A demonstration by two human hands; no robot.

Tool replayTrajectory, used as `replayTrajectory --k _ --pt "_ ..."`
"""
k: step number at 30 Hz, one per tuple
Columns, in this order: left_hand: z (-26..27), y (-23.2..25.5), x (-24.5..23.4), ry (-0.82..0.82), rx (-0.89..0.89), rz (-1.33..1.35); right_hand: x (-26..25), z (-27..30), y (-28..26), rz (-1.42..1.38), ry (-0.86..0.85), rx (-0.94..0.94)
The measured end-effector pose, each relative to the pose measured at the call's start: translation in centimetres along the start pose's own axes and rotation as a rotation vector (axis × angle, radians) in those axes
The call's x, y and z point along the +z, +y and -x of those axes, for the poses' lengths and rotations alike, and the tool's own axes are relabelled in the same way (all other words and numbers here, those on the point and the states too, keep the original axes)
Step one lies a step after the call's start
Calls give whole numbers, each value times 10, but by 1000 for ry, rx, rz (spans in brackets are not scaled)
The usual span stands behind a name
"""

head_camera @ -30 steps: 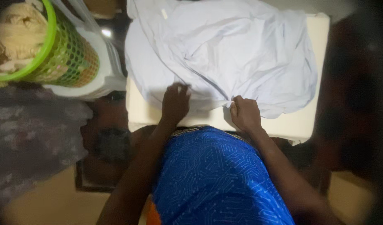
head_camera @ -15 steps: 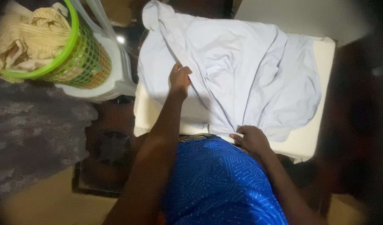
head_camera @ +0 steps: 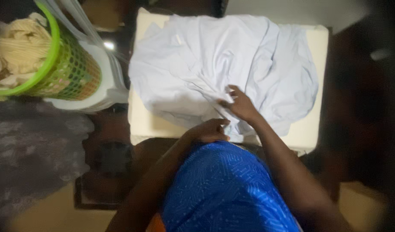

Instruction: The person unfolds a white shirt on a table and begins to fold it back up, handling the sleeves and collar by hand.

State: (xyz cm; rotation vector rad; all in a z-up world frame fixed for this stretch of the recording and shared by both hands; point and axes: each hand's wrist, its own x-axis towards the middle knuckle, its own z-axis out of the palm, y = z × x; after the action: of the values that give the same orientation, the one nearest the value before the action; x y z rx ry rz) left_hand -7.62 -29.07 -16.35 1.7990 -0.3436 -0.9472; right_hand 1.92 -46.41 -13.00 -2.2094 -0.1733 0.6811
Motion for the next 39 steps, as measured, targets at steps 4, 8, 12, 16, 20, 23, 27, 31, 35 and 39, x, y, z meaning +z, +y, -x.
replayTrajectory --k 4,8,12,16,20,23,27,31,35,39 --pt "-1 -18 -4 72 -69 -63 32 -9 6 382 8 -75" --pt "2 -48 -21 378 -153 162 31 15 5 269 153 -131" --pt "12 -48 -45 572 -68 983 -6 60 -19 -70 -20 -57" --pt "-4 -22 -73 740 -72 1027 -23 84 -25 -357 -382 -5" --pt "-8 19 -94 988 1 -254 -32 95 -25 -278 -267 267" --pt "-26 62 -102 1035 223 124 -40 92 -28 -293 -30 191" --pt "-16 121 -70 775 497 38 -59 85 -39 -678 227 -302" --pt "-8 173 -45 629 531 -296 -73 74 -62 -731 493 -77" --pt "21 198 -56 833 481 -198 -89 75 -73 -944 448 88" --pt "39 213 -65 1133 521 -406 -88 75 -88 -838 298 71"
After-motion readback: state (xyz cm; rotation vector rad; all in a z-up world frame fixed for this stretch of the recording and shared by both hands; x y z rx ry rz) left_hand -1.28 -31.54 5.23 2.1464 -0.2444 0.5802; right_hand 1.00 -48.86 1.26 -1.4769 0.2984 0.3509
